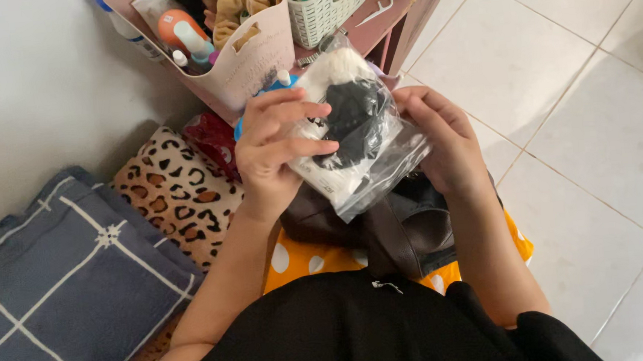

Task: The person organizes and packs various personal items into a brown handbag. They handle items such as a hairbrush, scrunchies, a wallet, a watch, and small plastic bags containing accessories, placing them into the bag or a clear pouch within it.

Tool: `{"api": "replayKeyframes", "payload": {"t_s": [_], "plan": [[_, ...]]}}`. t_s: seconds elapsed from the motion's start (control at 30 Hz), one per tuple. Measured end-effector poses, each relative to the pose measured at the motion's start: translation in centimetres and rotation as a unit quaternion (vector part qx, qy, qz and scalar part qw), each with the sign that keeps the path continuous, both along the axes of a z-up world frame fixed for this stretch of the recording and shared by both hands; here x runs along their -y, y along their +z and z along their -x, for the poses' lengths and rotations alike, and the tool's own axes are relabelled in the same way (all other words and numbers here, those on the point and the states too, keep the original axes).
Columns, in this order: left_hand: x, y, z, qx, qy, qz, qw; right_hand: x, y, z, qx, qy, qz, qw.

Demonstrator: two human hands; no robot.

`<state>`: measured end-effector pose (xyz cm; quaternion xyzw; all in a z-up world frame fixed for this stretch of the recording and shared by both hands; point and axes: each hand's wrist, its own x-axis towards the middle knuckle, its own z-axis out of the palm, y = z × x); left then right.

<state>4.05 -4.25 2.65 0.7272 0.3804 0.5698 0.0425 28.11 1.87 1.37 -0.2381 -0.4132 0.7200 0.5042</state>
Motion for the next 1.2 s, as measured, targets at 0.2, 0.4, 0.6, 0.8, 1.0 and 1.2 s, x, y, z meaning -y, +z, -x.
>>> {"api": "replayKeyframes", "payload": {"t_s": [0.2,0.4,0.6,0.8,1.0,1.2], "plan": [[0.1,0.9,-1.1,-0.057,0.032,-0.058,0.996,-0.4,-0.7,-0.1,0.034,0.019,0.000,0.999],[0.1,-0.2,-1.0,-0.030,0.053,-0.003,0.998,-0.6,-0.2,0.2,0.057,-0.031,-0.019,0.998],[-1.4,-0.4,1.5,0.366,-0.161,0.269,0.876,-1.4,0.3,-0.1,0.055,-0.045,-0.052,0.996],[0.2,0.1,5.3,0.185,-0.232,0.280,0.913,-2.3,1.4,4.3,0.129,0.019,-0.134,0.982],[4.2,-0.4,12.2,0.283,-0.166,0.287,0.900,-1.2,2.7,10.5,0.149,0.180,-0.167,0.958],[10.7,-1.5,21.8,0.464,-0.070,0.296,0.832,-1.0,2.0,12.7,0.234,0.326,-0.200,0.894]]}}
